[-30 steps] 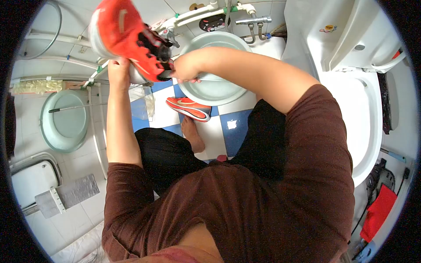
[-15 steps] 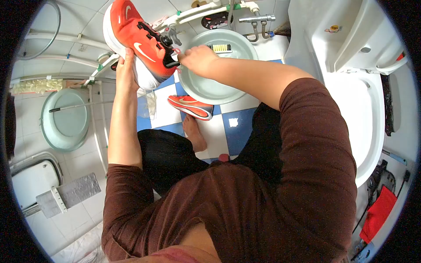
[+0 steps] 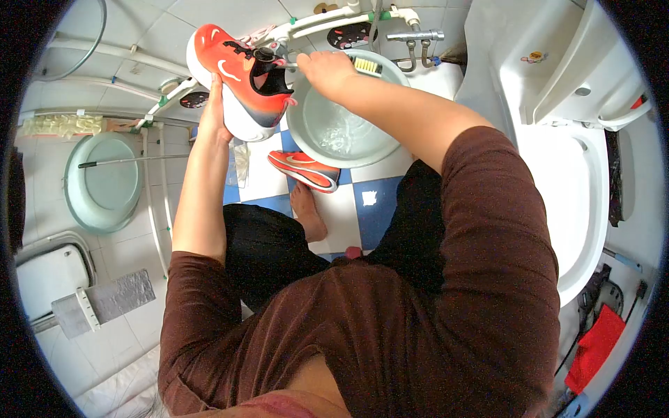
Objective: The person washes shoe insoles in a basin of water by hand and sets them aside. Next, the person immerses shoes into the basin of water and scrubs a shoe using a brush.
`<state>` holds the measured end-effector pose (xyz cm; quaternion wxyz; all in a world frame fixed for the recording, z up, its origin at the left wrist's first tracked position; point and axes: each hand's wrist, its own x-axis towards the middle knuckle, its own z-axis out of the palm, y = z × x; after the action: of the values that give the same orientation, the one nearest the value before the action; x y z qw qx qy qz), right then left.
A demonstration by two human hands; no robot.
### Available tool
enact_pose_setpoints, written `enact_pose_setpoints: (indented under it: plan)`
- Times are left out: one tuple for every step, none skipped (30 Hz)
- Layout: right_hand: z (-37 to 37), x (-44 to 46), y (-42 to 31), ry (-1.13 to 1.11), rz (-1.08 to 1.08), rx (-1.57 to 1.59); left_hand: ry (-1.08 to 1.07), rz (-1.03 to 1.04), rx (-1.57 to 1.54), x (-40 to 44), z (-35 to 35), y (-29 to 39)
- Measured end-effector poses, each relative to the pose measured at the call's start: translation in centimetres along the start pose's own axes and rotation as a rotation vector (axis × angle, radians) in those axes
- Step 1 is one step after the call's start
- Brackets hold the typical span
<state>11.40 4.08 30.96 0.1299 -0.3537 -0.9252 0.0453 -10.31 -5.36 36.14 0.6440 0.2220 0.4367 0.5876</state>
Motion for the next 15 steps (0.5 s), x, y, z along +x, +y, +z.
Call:
enact_pose_setpoints:
  plan:
    - [0.1,0.0,0.0,0.007,0.004,0.054,-0.042,-0.020,-0.025,0.3,-0.2,-0.1]
    - [0.2,0.1,0.0,0.012,0.008,0.109,-0.029,0.012,0.006,0.3,-0.6,-0.1]
    - [-0.8,0.0,-0.2,-0.062,-0.003,0.139,-0.016,0.044,0.039,-0.2,-0.4,0.1]
    - [-2.6,-0.4,-0.8,-0.135,-0.012,0.170,-0.004,0.074,0.073,-0.3,-0.2,0.2]
    - [-4.1,-0.7,-1.2,-0.211,-0.021,0.202,0.074,0.125,0.092,-0.2,-0.9,0.3]
    - [-5.1,-0.9,-1.4,-0.358,-0.052,0.354,0.104,0.178,0.151,-0.3,-0.7,0.7]
    - [-5.9,-1.1,-1.7,-0.508,-0.084,0.507,0.134,0.228,0.208,-0.6,-0.6,1.1]
    - [-6.2,-1.2,-1.8,-0.660,-0.115,0.658,0.165,0.280,0.264,-0.8,-0.6,1.4]
    - [-5.3,-1.1,-2.0,-0.784,-0.120,0.698,0.118,0.382,0.294,-0.1,-1.9,1.2]
    - [-4.2,-1.4,-2.0,-0.683,-0.178,0.564,0.131,0.386,0.342,-0.6,-1.2,1.0]
    - [-3.3,-1.6,-1.9,-0.577,-0.236,0.429,0.143,0.394,0.391,-0.8,-0.4,0.8]
    - [-3.4,-1.7,-2.1,-0.470,-0.294,0.295,0.157,0.403,0.441,-1.2,0.6,0.7]
    - [-3.7,-1.7,-2.5,-0.525,-0.196,0.198,0.187,0.374,0.476,-1.4,1.2,0.5]
    - [-3.7,-1.6,-2.5,-0.424,-0.161,0.180,0.160,0.381,0.429,-1.1,1.6,0.4]
    - [-3.4,-1.7,-2.3,-0.324,-0.124,0.163,0.163,0.299,0.334,-1.1,1.6,0.7]
